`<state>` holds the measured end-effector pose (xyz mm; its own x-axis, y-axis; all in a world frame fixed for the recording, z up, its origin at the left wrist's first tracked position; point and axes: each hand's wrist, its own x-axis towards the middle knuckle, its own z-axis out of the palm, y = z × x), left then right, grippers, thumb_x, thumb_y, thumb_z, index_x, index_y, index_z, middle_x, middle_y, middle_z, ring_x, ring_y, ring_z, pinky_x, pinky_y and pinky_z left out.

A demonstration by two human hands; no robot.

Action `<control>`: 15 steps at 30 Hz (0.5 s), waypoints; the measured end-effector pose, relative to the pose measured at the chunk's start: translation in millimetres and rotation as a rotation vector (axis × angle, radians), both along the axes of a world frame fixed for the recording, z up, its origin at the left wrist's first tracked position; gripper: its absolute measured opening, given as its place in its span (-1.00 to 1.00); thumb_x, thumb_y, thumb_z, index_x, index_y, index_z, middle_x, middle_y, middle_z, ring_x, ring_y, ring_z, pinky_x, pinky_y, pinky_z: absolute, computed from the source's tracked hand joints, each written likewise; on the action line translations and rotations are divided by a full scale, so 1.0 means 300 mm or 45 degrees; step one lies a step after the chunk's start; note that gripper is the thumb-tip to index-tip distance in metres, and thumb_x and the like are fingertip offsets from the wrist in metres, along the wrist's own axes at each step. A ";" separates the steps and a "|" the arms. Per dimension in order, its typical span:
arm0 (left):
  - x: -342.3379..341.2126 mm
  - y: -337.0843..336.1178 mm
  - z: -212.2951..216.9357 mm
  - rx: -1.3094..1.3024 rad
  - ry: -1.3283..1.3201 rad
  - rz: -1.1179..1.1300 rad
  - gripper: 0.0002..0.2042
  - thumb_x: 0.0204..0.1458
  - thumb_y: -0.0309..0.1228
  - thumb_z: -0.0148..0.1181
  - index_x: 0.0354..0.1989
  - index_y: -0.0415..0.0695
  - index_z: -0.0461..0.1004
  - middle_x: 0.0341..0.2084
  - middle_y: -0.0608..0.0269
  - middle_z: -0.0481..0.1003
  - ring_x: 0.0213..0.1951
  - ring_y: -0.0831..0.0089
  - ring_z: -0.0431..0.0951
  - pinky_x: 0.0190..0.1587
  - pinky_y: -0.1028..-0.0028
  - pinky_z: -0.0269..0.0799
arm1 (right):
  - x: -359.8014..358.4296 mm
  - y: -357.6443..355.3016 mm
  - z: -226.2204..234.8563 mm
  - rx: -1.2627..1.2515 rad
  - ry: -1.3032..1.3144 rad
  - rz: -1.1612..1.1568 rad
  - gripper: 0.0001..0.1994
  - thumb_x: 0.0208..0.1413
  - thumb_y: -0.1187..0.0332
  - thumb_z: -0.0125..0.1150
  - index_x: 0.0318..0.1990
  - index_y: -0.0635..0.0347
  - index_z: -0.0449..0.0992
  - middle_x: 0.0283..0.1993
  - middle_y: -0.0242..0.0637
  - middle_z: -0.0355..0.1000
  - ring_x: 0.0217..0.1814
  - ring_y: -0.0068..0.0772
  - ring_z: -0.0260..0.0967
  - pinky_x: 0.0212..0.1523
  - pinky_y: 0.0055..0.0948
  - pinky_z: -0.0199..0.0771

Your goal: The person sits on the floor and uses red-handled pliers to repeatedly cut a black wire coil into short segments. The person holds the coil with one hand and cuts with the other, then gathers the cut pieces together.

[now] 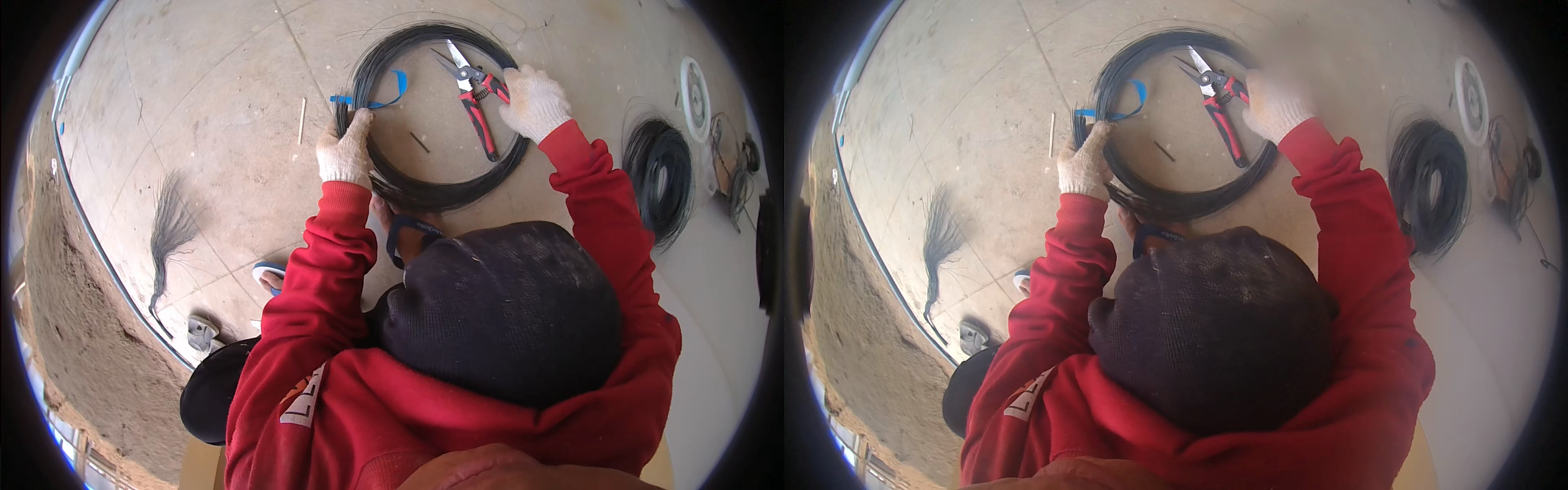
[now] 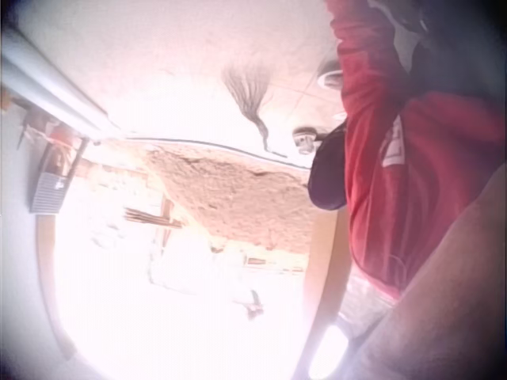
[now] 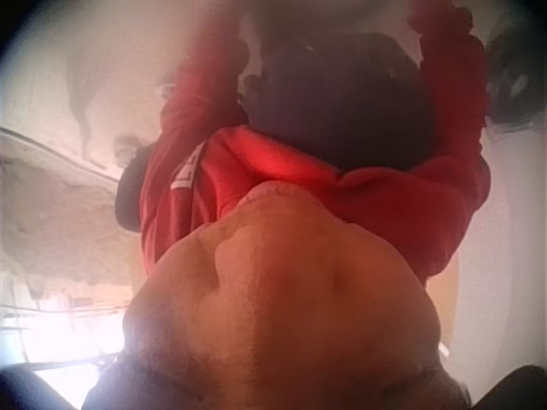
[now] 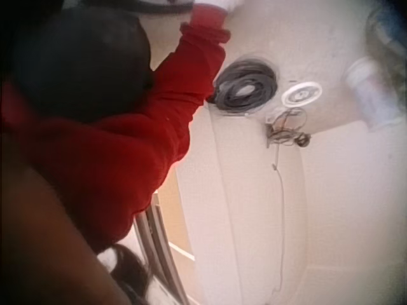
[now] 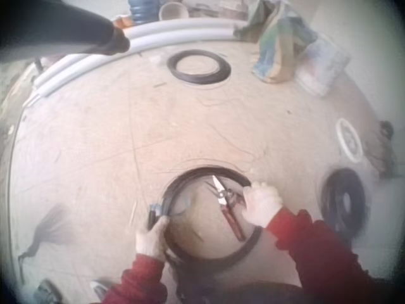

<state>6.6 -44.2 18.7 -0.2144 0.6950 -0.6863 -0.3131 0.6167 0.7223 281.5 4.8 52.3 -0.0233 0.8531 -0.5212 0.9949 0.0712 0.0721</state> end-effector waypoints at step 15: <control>-0.009 0.007 0.033 0.011 -0.195 -0.091 -0.83 0.18 -0.34 0.17 -0.13 -0.11 0.52 -0.67 0.39 0.39 -0.80 0.74 0.12 -0.78 0.65 -0.05 | -0.006 -0.226 0.088 0.050 0.591 0.170 -0.78 -0.02 0.49 0.03 -0.18 0.28 0.46 -0.31 0.11 0.49 -0.27 0.19 0.46 -0.24 0.03 0.44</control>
<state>4.0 -42.1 28.5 -0.0577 0.7105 -0.7013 -0.3755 0.6355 0.6747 279.6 -63.0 78.6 -0.3562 0.8457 -0.3974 0.9050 0.2064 -0.3719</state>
